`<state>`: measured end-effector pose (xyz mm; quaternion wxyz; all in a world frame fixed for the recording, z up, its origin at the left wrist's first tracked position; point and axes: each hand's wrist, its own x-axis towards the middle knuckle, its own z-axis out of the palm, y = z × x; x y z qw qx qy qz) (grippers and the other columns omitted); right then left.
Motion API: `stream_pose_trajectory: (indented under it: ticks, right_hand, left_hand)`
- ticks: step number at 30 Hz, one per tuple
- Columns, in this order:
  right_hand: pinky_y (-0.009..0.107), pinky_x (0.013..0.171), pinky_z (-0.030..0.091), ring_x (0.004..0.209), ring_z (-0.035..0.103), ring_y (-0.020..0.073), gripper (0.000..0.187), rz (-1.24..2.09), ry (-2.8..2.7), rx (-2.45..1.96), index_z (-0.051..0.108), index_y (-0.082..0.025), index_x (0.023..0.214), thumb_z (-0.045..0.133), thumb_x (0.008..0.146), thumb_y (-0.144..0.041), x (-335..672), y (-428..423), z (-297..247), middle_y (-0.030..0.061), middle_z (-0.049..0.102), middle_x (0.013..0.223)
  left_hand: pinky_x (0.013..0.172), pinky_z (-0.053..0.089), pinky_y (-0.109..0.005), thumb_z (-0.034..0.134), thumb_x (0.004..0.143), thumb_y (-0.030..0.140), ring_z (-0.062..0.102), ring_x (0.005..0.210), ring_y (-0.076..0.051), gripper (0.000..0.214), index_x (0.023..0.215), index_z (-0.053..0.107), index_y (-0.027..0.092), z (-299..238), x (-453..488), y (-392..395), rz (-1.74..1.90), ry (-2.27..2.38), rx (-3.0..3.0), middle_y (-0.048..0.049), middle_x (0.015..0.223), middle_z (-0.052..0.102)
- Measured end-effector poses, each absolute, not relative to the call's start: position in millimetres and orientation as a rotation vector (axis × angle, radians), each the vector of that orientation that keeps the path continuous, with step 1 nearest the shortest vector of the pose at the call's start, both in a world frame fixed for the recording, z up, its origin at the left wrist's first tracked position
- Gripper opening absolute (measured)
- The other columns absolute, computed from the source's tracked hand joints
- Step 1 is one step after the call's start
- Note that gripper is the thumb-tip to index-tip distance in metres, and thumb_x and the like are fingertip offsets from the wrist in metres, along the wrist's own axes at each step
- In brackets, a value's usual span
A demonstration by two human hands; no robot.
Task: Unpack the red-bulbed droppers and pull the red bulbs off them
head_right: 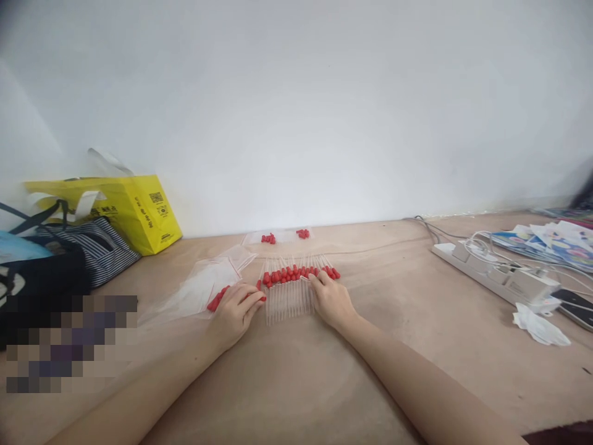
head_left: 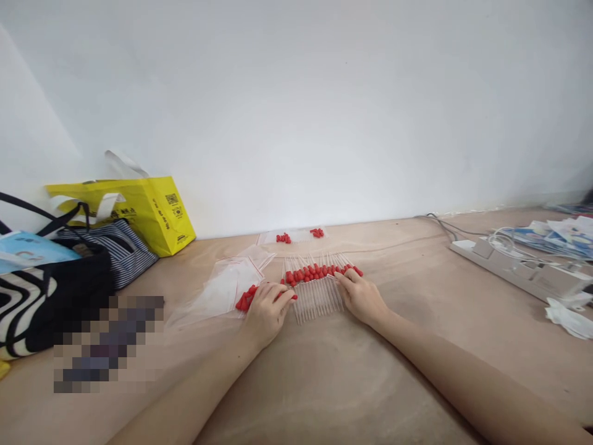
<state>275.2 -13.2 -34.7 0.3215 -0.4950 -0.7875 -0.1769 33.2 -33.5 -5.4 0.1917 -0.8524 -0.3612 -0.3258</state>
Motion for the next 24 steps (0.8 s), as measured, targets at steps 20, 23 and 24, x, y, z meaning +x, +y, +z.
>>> stream_pose_trajectory:
  ticks: [20,23,24]
  right_hand:
    - [0.027,0.072,0.042,0.078,0.05,0.0161,0.019,-0.055,-2.129,-1.337,0.055,-0.013,0.08,0.036,0.082,-0.011,260.5,-13.4,-41.2,0.0082,0.049,0.082]
    - [0.027,0.074,0.042,0.079,0.051,0.0159,0.022,-0.001,-2.137,-1.32,0.055,-0.014,0.076,0.036,0.085,-0.017,260.0,-16.5,-37.4,0.007,0.051,0.079]
    - [0.027,0.074,0.042,0.078,0.052,0.0157,0.023,0.014,-2.133,-1.311,0.056,-0.015,0.076,0.035,0.086,-0.018,260.2,-17.1,-36.4,0.0067,0.051,0.078]
  left_hand:
    - [0.068,0.045,-0.029,0.044,0.077,0.027,0.058,0.076,-0.018,0.016,0.084,0.056,0.02,12.3,-8.3,-19.6,-0.941,-1.668,-2.225,-0.0034,0.082,0.062]
    - [0.068,0.043,-0.031,0.046,0.077,0.031,0.057,0.076,-0.019,0.016,0.078,0.058,0.02,12.0,-6.8,-20.9,-0.832,-1.674,-2.243,-0.002,0.076,0.064]
    - [0.069,0.042,-0.032,0.047,0.077,0.033,0.056,0.076,-0.02,0.018,0.077,0.059,0.02,12.0,-6.4,-21.4,-0.82,-1.671,-2.232,-0.0022,0.076,0.064]
